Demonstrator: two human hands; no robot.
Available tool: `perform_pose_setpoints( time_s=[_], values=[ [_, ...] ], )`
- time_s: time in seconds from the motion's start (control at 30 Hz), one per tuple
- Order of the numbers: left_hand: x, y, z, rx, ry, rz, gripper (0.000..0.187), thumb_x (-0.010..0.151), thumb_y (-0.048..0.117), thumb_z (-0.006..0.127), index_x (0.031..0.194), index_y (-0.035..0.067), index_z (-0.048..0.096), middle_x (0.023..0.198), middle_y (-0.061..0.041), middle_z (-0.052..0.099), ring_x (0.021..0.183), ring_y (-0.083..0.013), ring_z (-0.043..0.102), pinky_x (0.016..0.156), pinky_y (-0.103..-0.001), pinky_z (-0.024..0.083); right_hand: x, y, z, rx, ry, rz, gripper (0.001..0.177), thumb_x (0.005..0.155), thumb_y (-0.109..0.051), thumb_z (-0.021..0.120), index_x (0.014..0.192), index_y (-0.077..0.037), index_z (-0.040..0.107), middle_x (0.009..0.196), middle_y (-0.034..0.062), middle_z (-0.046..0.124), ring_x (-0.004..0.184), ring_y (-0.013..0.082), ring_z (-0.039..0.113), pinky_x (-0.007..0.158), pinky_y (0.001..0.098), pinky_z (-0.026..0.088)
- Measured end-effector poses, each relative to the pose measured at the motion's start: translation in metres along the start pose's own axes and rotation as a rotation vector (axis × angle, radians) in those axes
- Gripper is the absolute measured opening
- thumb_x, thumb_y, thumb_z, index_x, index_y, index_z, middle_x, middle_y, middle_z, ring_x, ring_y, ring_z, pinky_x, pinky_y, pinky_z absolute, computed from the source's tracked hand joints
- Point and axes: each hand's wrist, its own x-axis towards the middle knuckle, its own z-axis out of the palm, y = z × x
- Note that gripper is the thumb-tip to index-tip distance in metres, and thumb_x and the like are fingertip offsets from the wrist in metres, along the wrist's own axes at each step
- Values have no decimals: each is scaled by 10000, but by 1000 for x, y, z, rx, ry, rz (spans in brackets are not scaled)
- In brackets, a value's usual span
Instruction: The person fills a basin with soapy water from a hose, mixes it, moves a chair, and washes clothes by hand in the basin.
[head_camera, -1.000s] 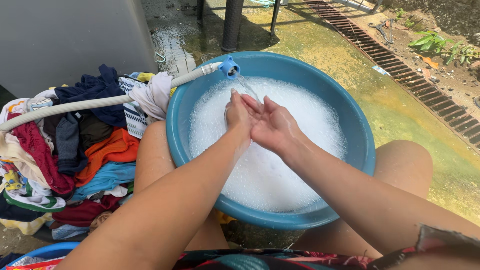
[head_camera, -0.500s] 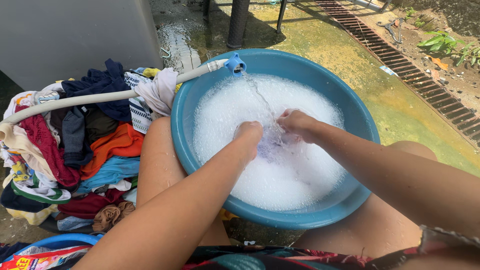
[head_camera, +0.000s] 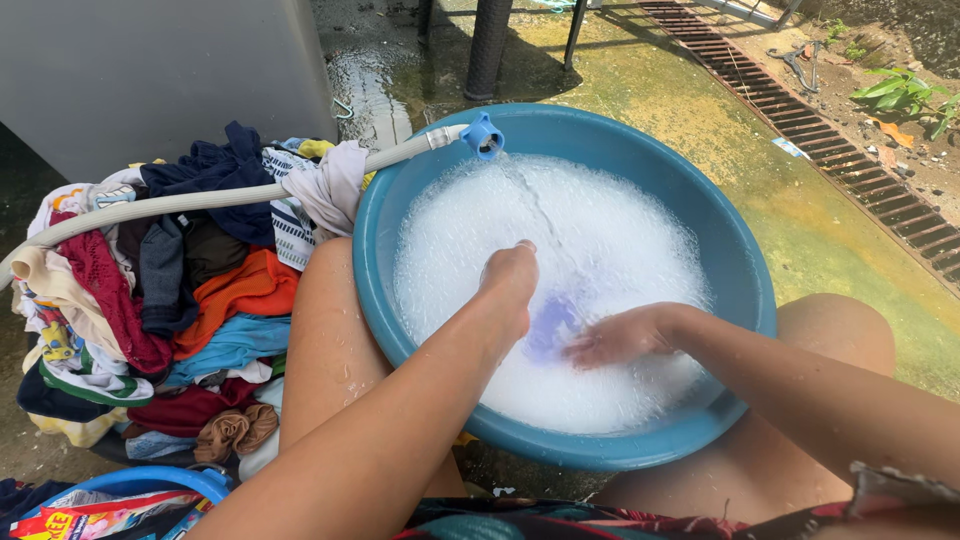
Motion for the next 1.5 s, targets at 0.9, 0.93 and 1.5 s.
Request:
perform_pose_setpoints(
  time_s=[0.9,0.93,1.5],
  values=[
    [-7,-30,-37,154,132,56,611,949,341,591,1433,-27,526,1543,-267,462,1421,-414,474,1145,-498,417,47,-28,25,-133,352,102,739,926,-215,513,1571,43,260,1547,277,337,1398,413,386,1192,528,281],
    [-8,-32,-38,155,134,57,611,949,341,591,1433,-27,526,1543,-267,462,1421,-415,474,1145,-498,417,37,-33,26,-88,249,67,707,929,-222,517,1549,42,304,1528,260,387,1400,389,411,1193,507,298],
    [-40,-33,-36,365,127,178,649,951,323,560,1529,67,411,1586,-182,409,1426,-342,476,1133,-422,444,72,23,23,-185,98,-192,339,1008,-197,556,940,115,670,894,153,633,823,234,549,813,418,506]
  ],
)
